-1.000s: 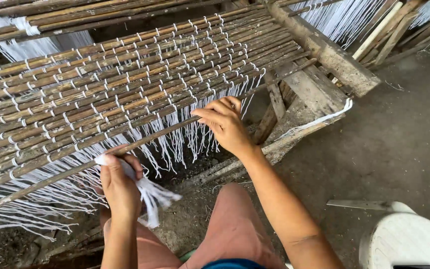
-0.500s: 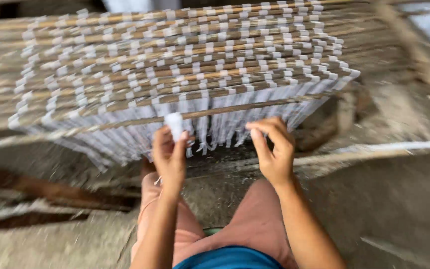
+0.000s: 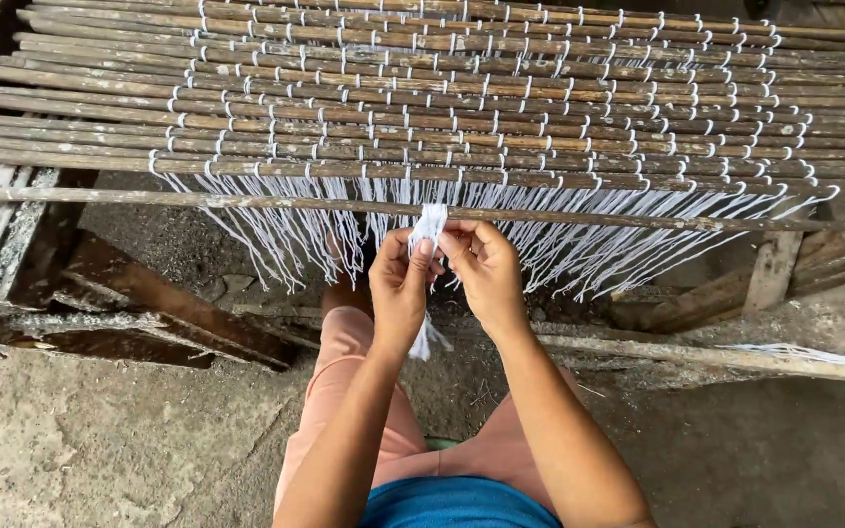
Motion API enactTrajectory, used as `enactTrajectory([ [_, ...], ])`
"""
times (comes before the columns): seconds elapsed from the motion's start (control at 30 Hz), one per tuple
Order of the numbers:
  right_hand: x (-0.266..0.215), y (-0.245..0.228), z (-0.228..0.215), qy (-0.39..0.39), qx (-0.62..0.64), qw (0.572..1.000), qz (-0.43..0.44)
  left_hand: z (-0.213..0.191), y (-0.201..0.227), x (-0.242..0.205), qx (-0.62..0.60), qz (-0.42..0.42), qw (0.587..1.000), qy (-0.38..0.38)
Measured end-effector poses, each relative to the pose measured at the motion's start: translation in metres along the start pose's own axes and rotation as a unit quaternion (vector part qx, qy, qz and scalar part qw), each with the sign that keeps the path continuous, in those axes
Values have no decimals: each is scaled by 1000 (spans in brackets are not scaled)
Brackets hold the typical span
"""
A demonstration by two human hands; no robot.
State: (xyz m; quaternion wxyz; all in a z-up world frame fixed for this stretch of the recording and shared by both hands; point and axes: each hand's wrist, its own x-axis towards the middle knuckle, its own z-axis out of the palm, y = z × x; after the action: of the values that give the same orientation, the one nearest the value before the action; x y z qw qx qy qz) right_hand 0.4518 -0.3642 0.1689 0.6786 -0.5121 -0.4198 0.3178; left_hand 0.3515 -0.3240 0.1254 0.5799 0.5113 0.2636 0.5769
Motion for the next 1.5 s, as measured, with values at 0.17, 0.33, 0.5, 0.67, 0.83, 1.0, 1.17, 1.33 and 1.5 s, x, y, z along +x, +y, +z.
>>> enactTrajectory([
  [0.17, -1, 11, -6, 6, -30, 999, -13, 1, -1, 0, -12, 15, 1000, -9],
  [0.33, 0, 19, -8, 27, -17, 999, -13, 0, 3, 1, 2, 25, 999, -19],
  [0.5, 4, 30, -15, 59, 43, 997, -3, 5, 20, 7, -36, 49, 998, 19],
  [0.67, 1, 17, -9, 37, 32, 999, -1, 6, 20, 9, -13, 28, 999, -17],
  [0.83, 0, 26, -13, 34, 33, 999, 12, 7, 24, 8, -18, -3, 1000, 2],
  [1.0, 5, 27, -26, 23, 152, 987, 39, 0, 33, 13, -20, 14, 999, 39],
  [1.17, 2, 25, -35, -20, 270, 960, 65, -7, 18, 12, 25, 23, 999, 37],
  [1.33, 1, 24, -31, -93, 205, 972, 73, -2, 20, 12, 11, 33, 999, 34],
  [1.5, -1, 17, -35, 12, 211, 977, 19, -3, 38, 14, 16, 53, 997, 48],
])
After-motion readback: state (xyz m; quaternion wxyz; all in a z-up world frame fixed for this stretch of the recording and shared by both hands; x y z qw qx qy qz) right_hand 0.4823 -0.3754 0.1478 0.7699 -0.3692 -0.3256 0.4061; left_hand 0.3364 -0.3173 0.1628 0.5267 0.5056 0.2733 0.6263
